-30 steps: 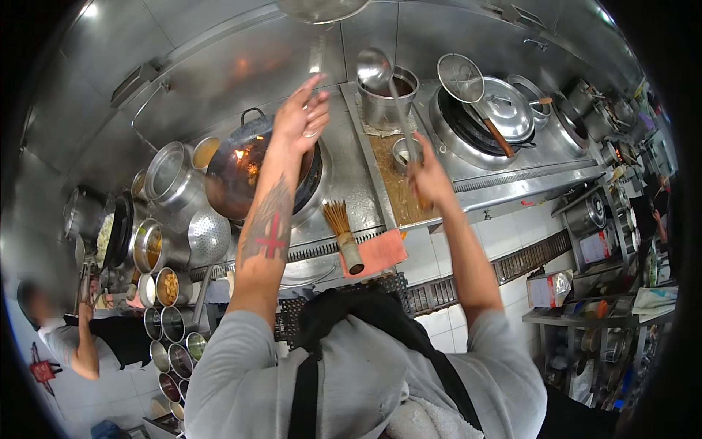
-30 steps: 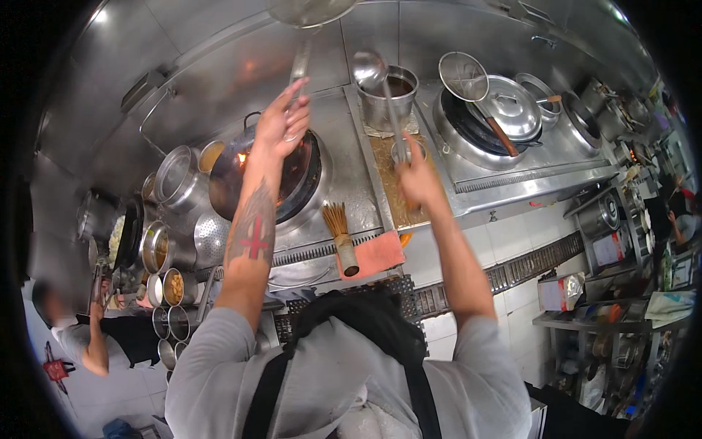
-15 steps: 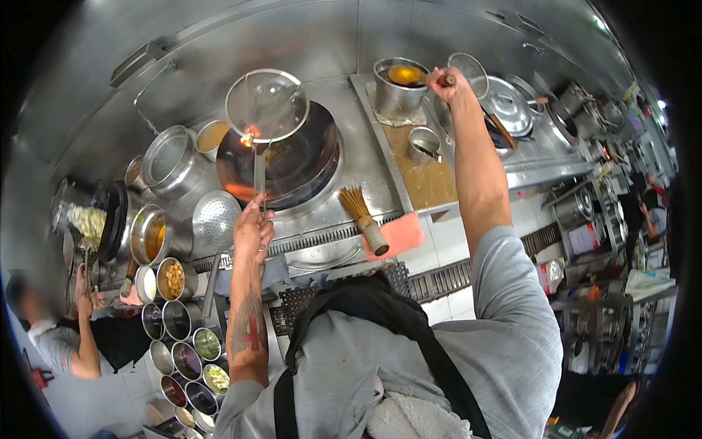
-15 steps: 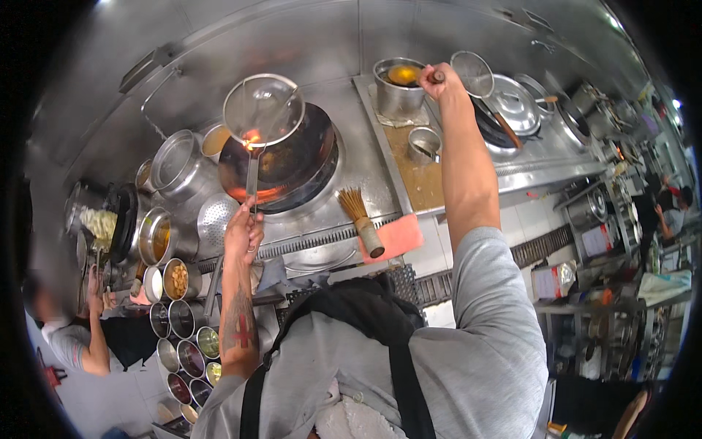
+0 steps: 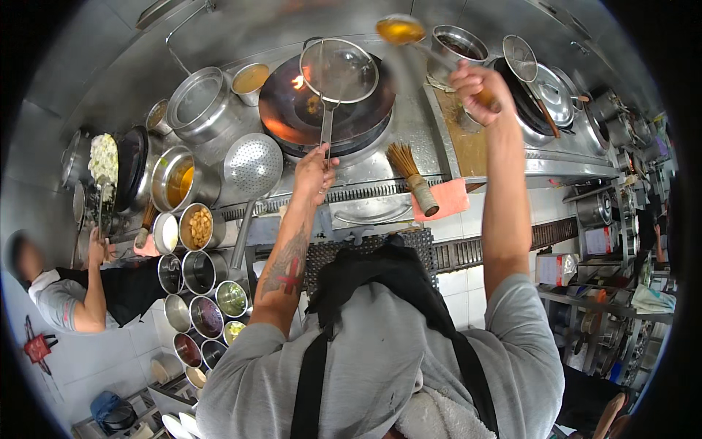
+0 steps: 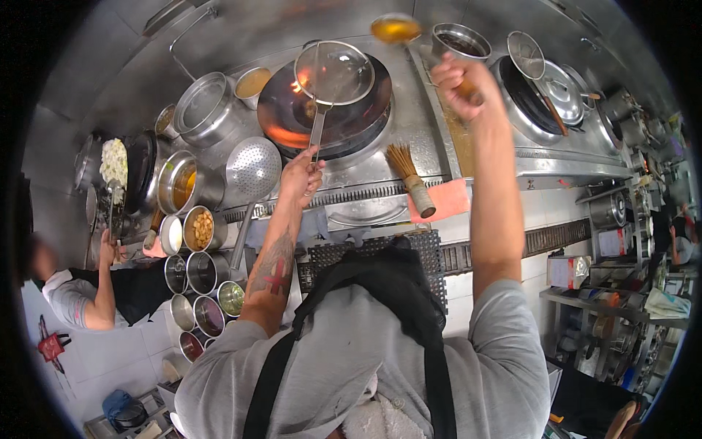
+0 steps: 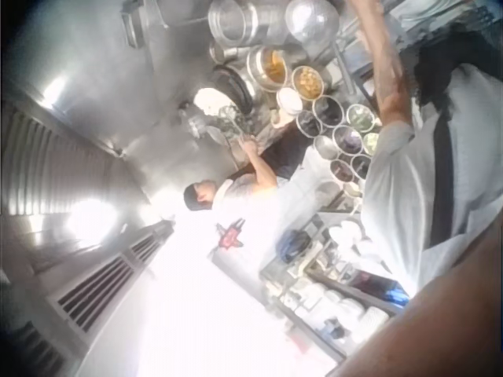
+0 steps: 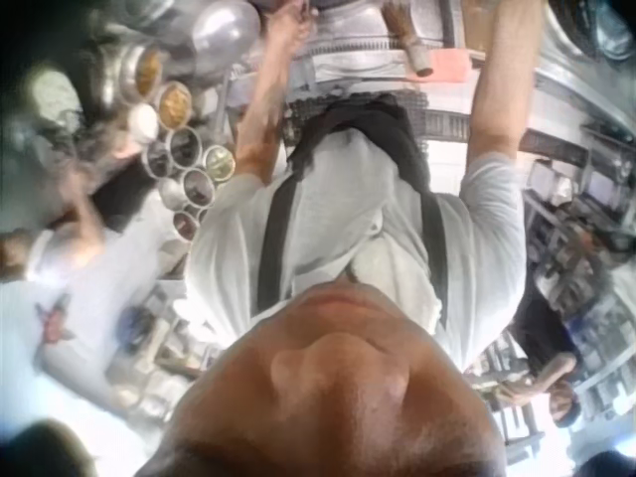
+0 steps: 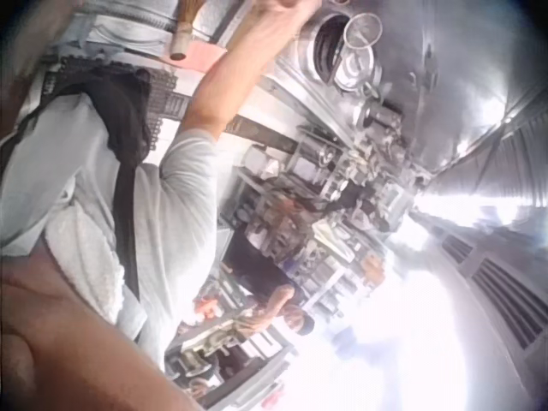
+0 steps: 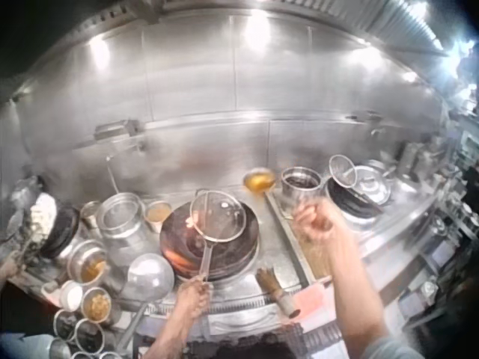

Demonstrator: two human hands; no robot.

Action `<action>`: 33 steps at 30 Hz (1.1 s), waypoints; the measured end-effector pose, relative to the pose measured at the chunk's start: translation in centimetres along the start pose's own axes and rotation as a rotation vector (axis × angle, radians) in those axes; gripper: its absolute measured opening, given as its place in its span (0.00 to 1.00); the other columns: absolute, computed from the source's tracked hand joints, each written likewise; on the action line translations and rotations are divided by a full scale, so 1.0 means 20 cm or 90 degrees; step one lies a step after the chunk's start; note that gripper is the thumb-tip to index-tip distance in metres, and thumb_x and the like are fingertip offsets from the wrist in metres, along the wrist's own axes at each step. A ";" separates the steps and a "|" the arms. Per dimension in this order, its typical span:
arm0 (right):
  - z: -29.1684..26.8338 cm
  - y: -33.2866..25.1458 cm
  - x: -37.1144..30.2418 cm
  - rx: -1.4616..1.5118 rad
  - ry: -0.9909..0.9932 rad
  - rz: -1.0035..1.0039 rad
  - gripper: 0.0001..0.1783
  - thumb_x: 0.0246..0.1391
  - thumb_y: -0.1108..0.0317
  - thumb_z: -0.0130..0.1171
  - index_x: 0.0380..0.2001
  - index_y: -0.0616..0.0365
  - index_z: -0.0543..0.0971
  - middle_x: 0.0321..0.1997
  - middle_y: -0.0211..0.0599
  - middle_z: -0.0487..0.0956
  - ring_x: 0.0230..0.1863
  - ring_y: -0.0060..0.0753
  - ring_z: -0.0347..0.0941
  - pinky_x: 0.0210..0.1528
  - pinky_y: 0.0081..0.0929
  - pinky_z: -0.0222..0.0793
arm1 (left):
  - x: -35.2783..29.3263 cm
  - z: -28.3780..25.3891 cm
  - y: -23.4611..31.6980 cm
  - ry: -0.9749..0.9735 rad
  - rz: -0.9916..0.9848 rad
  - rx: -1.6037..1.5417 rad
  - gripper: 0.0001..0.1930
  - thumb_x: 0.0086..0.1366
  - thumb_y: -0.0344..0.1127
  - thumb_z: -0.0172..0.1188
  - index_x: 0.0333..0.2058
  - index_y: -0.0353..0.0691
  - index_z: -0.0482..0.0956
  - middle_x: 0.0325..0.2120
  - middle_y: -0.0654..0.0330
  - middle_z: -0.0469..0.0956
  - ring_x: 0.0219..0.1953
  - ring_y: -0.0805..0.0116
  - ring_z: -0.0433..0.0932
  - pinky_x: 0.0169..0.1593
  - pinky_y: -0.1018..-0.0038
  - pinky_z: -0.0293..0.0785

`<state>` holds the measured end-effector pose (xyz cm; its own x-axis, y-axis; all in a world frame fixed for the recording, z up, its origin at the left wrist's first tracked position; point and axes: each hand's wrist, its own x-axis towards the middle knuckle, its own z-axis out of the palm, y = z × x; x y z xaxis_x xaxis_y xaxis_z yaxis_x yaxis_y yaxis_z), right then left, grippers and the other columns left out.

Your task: The person prepares food in a commercial kitchen by stirring liquid in a wok, cleaning the wok with a brush, and then transferring cooked noodles from a smaller pan to a prep surface using a strainer.

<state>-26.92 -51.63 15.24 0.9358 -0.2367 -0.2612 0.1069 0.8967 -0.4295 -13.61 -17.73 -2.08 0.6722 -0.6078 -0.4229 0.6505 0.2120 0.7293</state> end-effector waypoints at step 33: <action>-0.41 -1.09 0.47 -0.036 0.075 -0.110 0.05 0.59 0.79 0.38 0.28 0.65 0.61 0.21 0.36 0.63 0.17 0.24 0.61 0.16 0.21 0.65 | 0.02 0.04 -0.12 0.076 0.114 0.102 0.18 0.73 0.40 0.47 0.58 0.43 0.70 0.23 0.62 0.74 0.12 0.83 0.57 0.14 0.84 0.50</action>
<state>-23.10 -76.44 15.12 0.8593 -0.4303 -0.2766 0.2408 0.8173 -0.5236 -15.23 -19.16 -3.61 0.8147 -0.4743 -0.3335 0.4600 0.1787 0.8698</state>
